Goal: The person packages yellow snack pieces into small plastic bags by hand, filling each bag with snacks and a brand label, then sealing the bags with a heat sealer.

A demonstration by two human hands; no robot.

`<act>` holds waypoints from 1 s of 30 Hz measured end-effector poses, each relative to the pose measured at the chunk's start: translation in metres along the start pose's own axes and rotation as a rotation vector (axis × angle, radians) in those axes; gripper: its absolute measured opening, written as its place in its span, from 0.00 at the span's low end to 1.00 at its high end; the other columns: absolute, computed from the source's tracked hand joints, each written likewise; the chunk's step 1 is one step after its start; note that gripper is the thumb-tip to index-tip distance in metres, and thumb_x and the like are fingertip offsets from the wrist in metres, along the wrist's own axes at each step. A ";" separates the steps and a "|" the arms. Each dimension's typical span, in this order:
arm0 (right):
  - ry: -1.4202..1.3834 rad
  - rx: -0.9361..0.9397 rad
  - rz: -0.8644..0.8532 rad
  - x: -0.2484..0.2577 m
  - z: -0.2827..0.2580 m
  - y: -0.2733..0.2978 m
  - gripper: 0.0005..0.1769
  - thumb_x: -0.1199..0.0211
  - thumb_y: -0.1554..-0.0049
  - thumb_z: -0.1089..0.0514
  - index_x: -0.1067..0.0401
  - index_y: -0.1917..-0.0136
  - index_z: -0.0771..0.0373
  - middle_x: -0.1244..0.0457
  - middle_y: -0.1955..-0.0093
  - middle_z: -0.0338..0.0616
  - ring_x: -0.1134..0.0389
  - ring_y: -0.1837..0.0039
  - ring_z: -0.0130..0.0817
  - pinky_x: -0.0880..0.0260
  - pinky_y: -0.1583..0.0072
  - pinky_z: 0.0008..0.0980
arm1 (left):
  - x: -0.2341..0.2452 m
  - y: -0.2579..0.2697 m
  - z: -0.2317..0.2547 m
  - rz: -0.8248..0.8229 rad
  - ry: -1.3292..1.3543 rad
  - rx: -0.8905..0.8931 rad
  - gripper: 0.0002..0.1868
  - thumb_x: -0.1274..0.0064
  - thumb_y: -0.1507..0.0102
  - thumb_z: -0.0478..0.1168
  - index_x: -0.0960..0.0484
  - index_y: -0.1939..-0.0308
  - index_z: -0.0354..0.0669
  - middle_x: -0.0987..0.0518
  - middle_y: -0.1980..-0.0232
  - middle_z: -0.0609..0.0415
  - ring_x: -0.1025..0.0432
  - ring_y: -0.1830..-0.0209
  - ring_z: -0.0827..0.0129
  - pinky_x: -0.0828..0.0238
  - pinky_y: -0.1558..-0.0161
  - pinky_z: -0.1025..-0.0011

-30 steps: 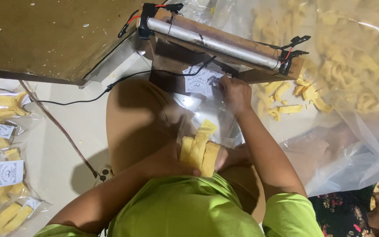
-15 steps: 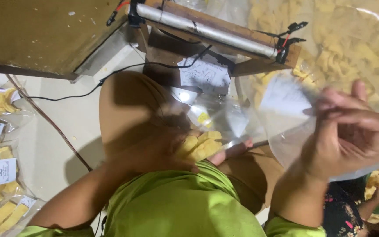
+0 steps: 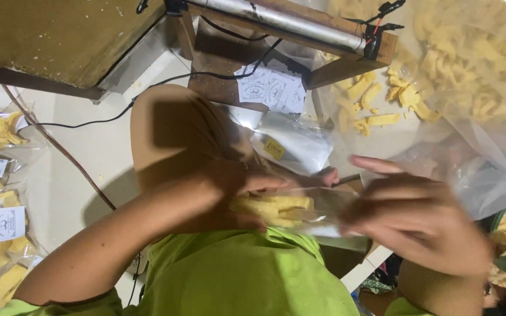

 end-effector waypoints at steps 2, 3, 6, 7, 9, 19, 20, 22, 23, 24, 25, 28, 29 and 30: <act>-0.010 -0.022 0.149 -0.005 0.003 -0.004 0.05 0.36 0.44 0.59 0.22 0.54 0.55 0.27 0.57 0.37 0.25 0.56 0.20 0.37 0.21 0.51 | 0.004 0.018 0.016 0.148 -0.056 -0.362 0.33 0.44 0.37 0.43 0.33 0.28 0.65 0.33 0.25 0.63 0.36 0.29 0.65 0.39 0.32 0.60; -0.023 -0.042 0.293 -0.001 0.006 -0.004 0.06 0.34 0.46 0.59 0.22 0.53 0.58 0.28 0.53 0.43 0.25 0.52 0.25 0.36 0.20 0.52 | 0.009 0.043 0.035 0.298 -0.108 -0.721 0.34 0.43 0.39 0.53 0.29 0.30 0.48 0.24 0.31 0.49 0.26 0.38 0.56 0.26 0.44 0.61; -0.134 0.125 0.196 0.008 0.019 0.033 0.43 0.50 0.47 0.21 0.24 0.50 0.63 0.28 0.47 0.43 0.20 0.49 0.28 0.37 0.19 0.64 | 0.002 0.017 0.027 0.067 -0.124 -0.230 0.47 0.39 0.42 0.52 0.46 0.22 0.77 0.31 0.25 0.62 0.27 0.36 0.66 0.30 0.34 0.64; -0.137 0.126 0.191 0.002 0.006 0.023 0.43 0.50 0.47 0.21 0.24 0.50 0.63 0.28 0.47 0.43 0.20 0.49 0.28 0.37 0.19 0.64 | -0.001 0.023 0.016 0.068 -0.119 -0.229 0.47 0.39 0.42 0.52 0.46 0.22 0.77 0.31 0.25 0.62 0.27 0.36 0.66 0.30 0.34 0.64; 0.029 -0.100 0.277 -0.002 0.001 0.004 0.05 0.34 0.50 0.47 0.23 0.61 0.46 0.28 0.59 0.25 0.30 0.58 0.19 0.38 0.26 0.48 | 0.030 0.068 0.035 0.544 -0.097 -0.751 0.35 0.56 0.38 0.66 0.33 0.31 0.59 0.19 0.39 0.50 0.22 0.48 0.60 0.14 0.60 0.66; 0.226 -0.157 0.569 0.032 0.004 0.054 0.08 0.48 0.46 0.75 0.30 0.58 0.69 0.61 0.15 0.69 0.57 0.10 0.54 0.49 0.06 0.61 | 0.040 0.060 0.052 0.459 0.186 -0.818 0.18 0.43 0.39 0.49 0.21 0.48 0.49 0.16 0.50 0.53 0.19 0.53 0.63 0.18 0.56 0.71; 0.299 -0.200 0.519 0.020 0.005 0.029 0.04 0.39 0.46 0.64 0.26 0.56 0.64 0.51 0.29 0.60 0.48 0.23 0.50 0.41 0.21 0.50 | 0.043 0.054 0.050 0.545 0.090 -0.740 0.37 0.33 0.46 0.52 0.32 0.36 0.52 0.27 0.37 0.53 0.28 0.43 0.61 0.26 0.48 0.63; 0.364 -0.248 0.469 0.003 0.006 0.002 0.09 0.30 0.46 0.54 0.22 0.53 0.59 0.41 0.43 0.52 0.39 0.36 0.46 0.33 0.36 0.40 | 0.045 0.054 0.047 0.622 -0.006 -0.656 0.59 0.23 0.53 0.54 0.43 0.24 0.55 0.38 0.25 0.52 0.37 0.32 0.59 0.33 0.40 0.54; 0.336 -0.191 0.376 -0.008 0.003 -0.007 0.07 0.35 0.43 0.59 0.22 0.51 0.61 0.40 0.45 0.54 0.34 0.41 0.44 0.30 0.39 0.37 | 0.049 0.082 0.060 0.809 -0.152 -0.884 0.47 0.24 0.47 0.55 0.35 0.32 0.48 0.40 0.23 0.44 0.44 0.25 0.50 0.42 0.28 0.46; 0.307 -0.136 0.282 -0.019 0.001 -0.016 0.08 0.41 0.39 0.64 0.23 0.48 0.64 0.39 0.46 0.55 0.30 0.45 0.42 0.27 0.43 0.33 | 0.045 0.112 0.069 0.983 -0.311 -1.115 0.37 0.24 0.41 0.55 0.27 0.41 0.40 0.43 0.22 0.36 0.52 0.17 0.42 0.51 0.16 0.39; 0.301 -0.137 0.277 -0.014 0.002 -0.015 0.08 0.41 0.39 0.64 0.23 0.48 0.64 0.39 0.46 0.55 0.30 0.45 0.42 0.27 0.43 0.33 | 0.054 0.122 0.067 0.982 -0.306 -1.109 0.37 0.24 0.41 0.55 0.27 0.41 0.40 0.43 0.22 0.36 0.52 0.17 0.42 0.51 0.16 0.39; 0.346 -0.091 0.235 -0.015 0.003 -0.017 0.09 0.33 0.44 0.65 0.22 0.49 0.66 0.36 0.54 0.52 0.28 0.49 0.42 0.23 0.43 0.33 | 0.068 0.171 0.062 1.484 -0.701 -0.910 0.13 0.39 0.35 0.28 0.25 0.69 0.42 0.11 0.58 0.43 0.17 0.49 0.47 0.11 0.51 0.57; 0.312 -0.089 0.202 -0.025 0.007 -0.020 0.06 0.36 0.45 0.68 0.24 0.52 0.66 0.36 0.50 0.54 0.28 0.50 0.41 0.23 0.45 0.34 | 0.067 0.157 0.060 1.259 -0.755 -0.754 0.08 0.35 0.40 0.32 0.21 0.67 0.42 0.12 0.56 0.46 0.18 0.49 0.50 0.24 0.40 0.52; 0.279 -0.087 0.169 -0.036 0.011 -0.023 0.05 0.38 0.45 0.72 0.26 0.56 0.66 0.36 0.47 0.56 0.29 0.50 0.40 0.22 0.46 0.35 | 0.063 0.143 0.053 1.030 -0.797 -0.602 0.09 0.32 0.45 0.36 0.16 0.65 0.41 0.13 0.54 0.50 0.19 0.50 0.52 0.36 0.29 0.47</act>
Point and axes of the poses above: each hand's wrist, its own y-axis away from the middle knuckle, its own x-axis out of the back of the hand, z = x × y, the point moved 9 cm from there along -y, towards the middle knuckle
